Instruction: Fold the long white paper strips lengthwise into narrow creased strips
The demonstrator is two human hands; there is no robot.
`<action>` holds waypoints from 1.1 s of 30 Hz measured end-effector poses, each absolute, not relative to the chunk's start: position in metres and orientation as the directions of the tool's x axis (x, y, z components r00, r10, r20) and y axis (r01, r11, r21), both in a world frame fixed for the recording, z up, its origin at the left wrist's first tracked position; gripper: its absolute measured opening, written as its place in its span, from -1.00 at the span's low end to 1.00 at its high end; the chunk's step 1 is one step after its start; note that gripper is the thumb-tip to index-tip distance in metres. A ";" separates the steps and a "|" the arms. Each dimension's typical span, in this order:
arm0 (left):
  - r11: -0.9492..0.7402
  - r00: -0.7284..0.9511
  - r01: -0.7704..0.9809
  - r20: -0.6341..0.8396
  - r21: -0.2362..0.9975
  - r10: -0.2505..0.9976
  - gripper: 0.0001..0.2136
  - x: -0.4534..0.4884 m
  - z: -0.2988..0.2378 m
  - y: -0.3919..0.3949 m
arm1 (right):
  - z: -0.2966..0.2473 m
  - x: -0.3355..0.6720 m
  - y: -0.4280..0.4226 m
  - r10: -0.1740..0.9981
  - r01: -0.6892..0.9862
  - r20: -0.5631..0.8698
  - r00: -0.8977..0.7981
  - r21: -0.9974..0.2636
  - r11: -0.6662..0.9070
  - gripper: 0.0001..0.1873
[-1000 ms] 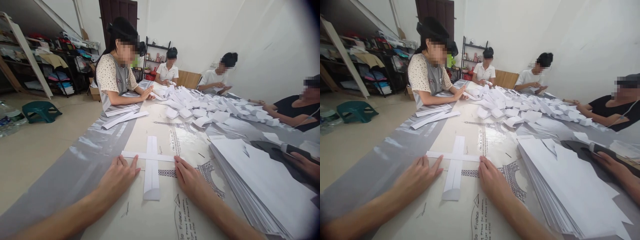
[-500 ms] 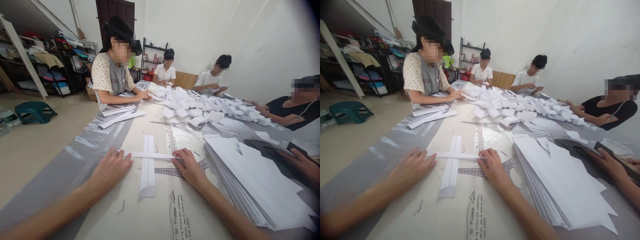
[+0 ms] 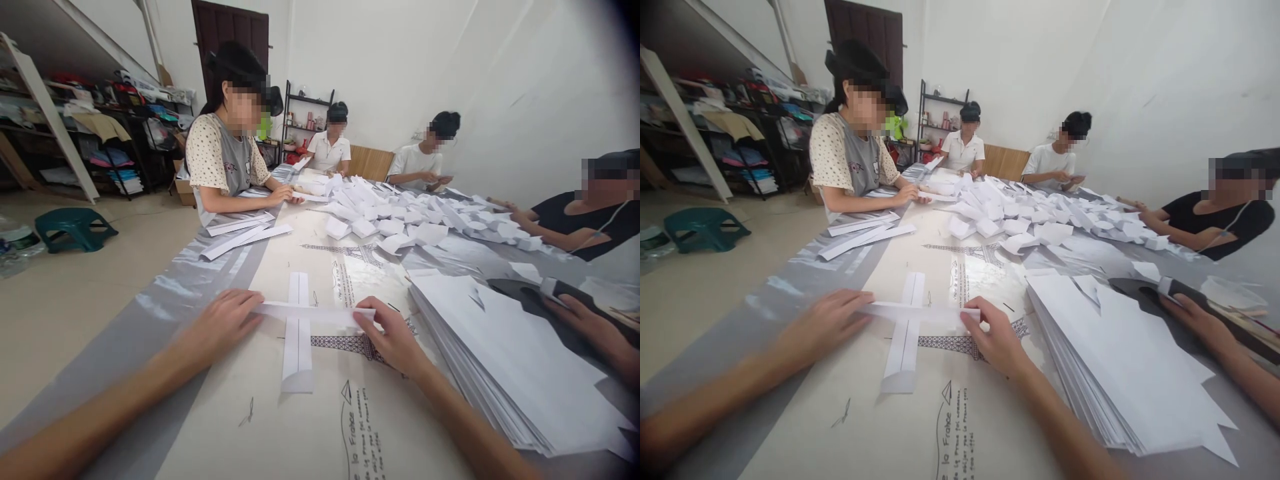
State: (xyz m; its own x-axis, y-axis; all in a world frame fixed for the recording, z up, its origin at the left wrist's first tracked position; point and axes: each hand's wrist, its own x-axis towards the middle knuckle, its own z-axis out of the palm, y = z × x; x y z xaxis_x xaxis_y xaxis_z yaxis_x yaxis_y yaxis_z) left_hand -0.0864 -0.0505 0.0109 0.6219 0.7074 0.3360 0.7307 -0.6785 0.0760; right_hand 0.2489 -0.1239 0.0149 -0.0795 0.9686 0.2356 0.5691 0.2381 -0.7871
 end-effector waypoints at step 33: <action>-0.438 0.541 0.464 0.145 0.770 0.828 -0.64 -0.069 0.031 -0.063 | 0.055 0.271 -0.141 0.715 -0.195 0.203 0.669 -0.881 0.432 -0.87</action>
